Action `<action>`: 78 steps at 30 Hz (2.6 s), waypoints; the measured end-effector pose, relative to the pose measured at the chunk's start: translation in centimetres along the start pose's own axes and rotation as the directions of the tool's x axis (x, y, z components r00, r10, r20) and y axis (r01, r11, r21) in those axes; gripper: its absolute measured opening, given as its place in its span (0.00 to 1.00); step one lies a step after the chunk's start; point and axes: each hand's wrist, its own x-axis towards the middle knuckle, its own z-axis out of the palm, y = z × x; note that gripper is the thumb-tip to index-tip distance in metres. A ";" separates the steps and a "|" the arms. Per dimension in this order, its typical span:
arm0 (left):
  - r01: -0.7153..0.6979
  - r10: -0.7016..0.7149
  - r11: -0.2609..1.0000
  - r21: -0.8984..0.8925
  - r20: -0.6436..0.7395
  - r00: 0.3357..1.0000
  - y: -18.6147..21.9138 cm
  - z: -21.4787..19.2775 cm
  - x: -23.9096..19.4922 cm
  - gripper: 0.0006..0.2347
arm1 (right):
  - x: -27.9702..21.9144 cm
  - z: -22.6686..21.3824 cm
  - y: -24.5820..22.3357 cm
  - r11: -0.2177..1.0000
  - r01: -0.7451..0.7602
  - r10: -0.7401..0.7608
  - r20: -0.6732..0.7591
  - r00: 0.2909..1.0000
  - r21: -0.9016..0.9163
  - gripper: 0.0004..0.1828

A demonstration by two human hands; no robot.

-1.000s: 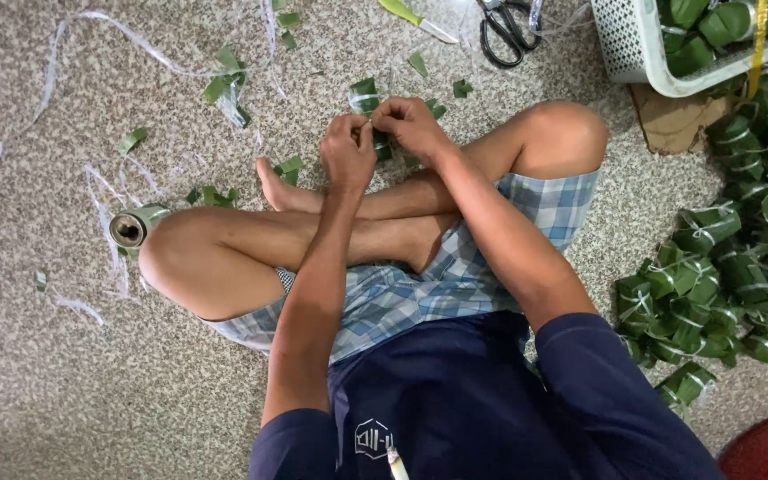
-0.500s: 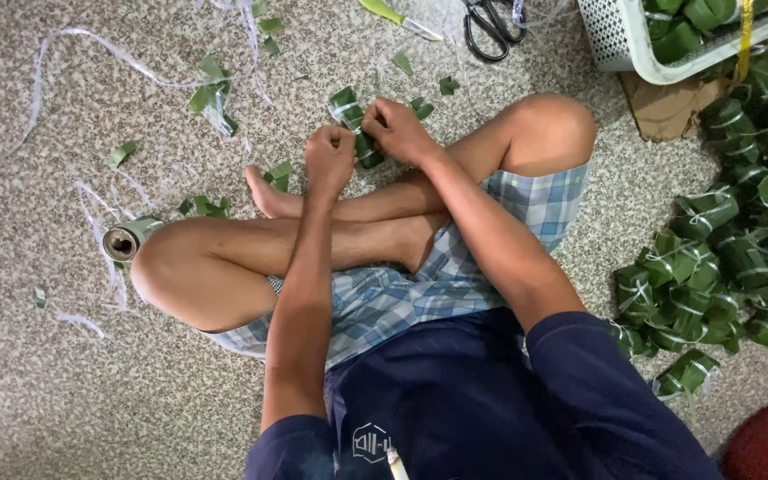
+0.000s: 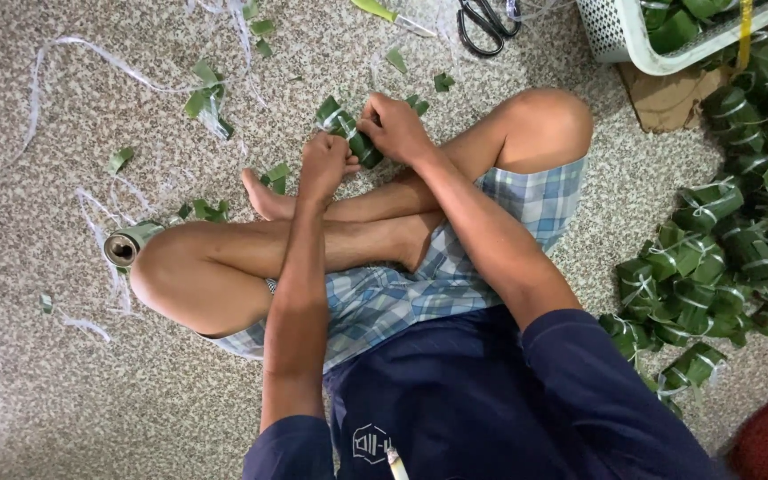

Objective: Wrapping leaf-covered food items with white plastic string and cutting the string with scissors.

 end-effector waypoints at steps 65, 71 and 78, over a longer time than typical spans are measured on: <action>-0.156 0.236 0.949 0.274 -0.289 0.928 -2.3 0.0 -0.1 0.06 | -0.1 0.1 -1.7 0.997 0.070 -0.066 -0.145 0.987 0.018 0.12; -0.147 0.390 0.778 0.611 -0.285 0.876 0.7 1.3 -1.7 0.13 | -0.1 -0.9 -2.5 0.941 0.258 -0.270 -0.030 0.962 -0.217 0.07; -0.387 0.565 0.740 0.550 -0.196 0.801 3.2 1.4 -1.2 0.05 | 1.3 -10.6 -5.2 0.928 0.351 -0.357 -0.024 0.934 -0.128 0.13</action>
